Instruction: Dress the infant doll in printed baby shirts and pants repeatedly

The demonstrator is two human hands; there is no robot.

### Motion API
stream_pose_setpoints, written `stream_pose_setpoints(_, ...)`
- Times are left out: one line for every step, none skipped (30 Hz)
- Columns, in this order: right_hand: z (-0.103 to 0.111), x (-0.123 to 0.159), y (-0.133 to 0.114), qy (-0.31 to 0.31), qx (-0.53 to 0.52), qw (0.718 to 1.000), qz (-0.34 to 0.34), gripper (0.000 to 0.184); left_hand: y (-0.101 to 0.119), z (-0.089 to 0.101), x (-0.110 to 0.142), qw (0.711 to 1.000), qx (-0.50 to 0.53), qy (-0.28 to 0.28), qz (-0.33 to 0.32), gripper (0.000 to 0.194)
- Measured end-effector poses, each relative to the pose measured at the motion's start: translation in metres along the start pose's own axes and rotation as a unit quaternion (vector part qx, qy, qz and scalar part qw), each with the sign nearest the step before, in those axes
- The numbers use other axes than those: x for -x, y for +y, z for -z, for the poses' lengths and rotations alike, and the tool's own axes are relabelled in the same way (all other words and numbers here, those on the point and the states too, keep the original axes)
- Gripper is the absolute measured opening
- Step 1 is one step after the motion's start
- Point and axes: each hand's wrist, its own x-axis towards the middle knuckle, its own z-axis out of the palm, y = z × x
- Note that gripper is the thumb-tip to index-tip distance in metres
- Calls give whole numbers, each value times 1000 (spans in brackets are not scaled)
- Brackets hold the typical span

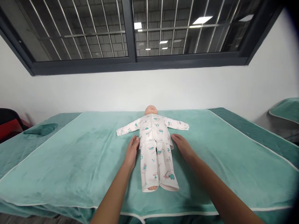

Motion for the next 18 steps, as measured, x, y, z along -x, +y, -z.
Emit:
stream_pose_setpoints(-12,-13,3,-28,-24,999,-9,29,0,-7,-7,1000,0,-25,6,55)
stream_pose_setpoints(-22,-24,7,-57,-47,997,-16,31,1,-13,-13,999,-6,-53,7,58)
stream_pose_setpoints(-31,-33,11,-83,-72,994,-22,34,2,-18,-18,997,-8,-81,7,60)
stream_pose_setpoints(-39,-40,14,-104,-97,990,-26,36,3,-23,-22,994,-1,-107,7,63)
stream_pose_setpoints(-45,-47,17,-119,-120,985,-27,37,3,-26,-26,993,9,-119,6,65)
stream_pose_setpoints(-48,-53,18,-130,-140,981,-27,37,2,-29,-31,993,18,-115,4,67)
stream_pose_setpoints(-51,-58,19,-137,-158,978,-25,38,0,-31,-37,994,28,-105,1,67)
stream_pose_setpoints(-52,-62,19,-143,-171,975,-23,38,-2,-32,-43,995,40,-95,-1,68)
stream_pose_setpoints(-53,-66,18,-148,-180,972,-21,38,-5,-33,-50,995,52,-87,-3,68)
stream_pose_setpoints(-52,-69,17,-153,-188,970,-21,39,-8,-33,-56,995,65,-82,-3,67)
stream_pose_setpoints(-52,-71,16,-158,-199,967,-26,40,-11,-32,-61,994,77,-78,-2,66)
stream_pose_setpoints(-51,-72,15,-164,-213,963,-36,41,-13,-31,-66,993,88,-75,0,64)
stream_pose_setpoints(-50,-73,15,-169,-228,958,-48,42,-16,-30,-69,993,99,-70,3,61)
stream_pose_setpoints(-49,-74,15,-172,-242,953,-62,42,-17,-28,-71,992,108,-61,7,59)
stream_pose_setpoints(-48,-74,16,-172,-253,949,-73,43,-18,-26,-71,992,116,-51,10,56)
stream_pose_setpoints(-48,-74,17,-171,-260,947,-81,43,-19,-25,-71,992,122,-42,13,54)
stream_pose_setpoints(-47,-74,18,-168,-261,947,-82,42,-19,-23,-71,991,129,-38,13,52)
stream_pose_setpoints(-47,-73,19,-165,-261,948,-79,41,-18,-22,-69,990,136,-39,13,50)
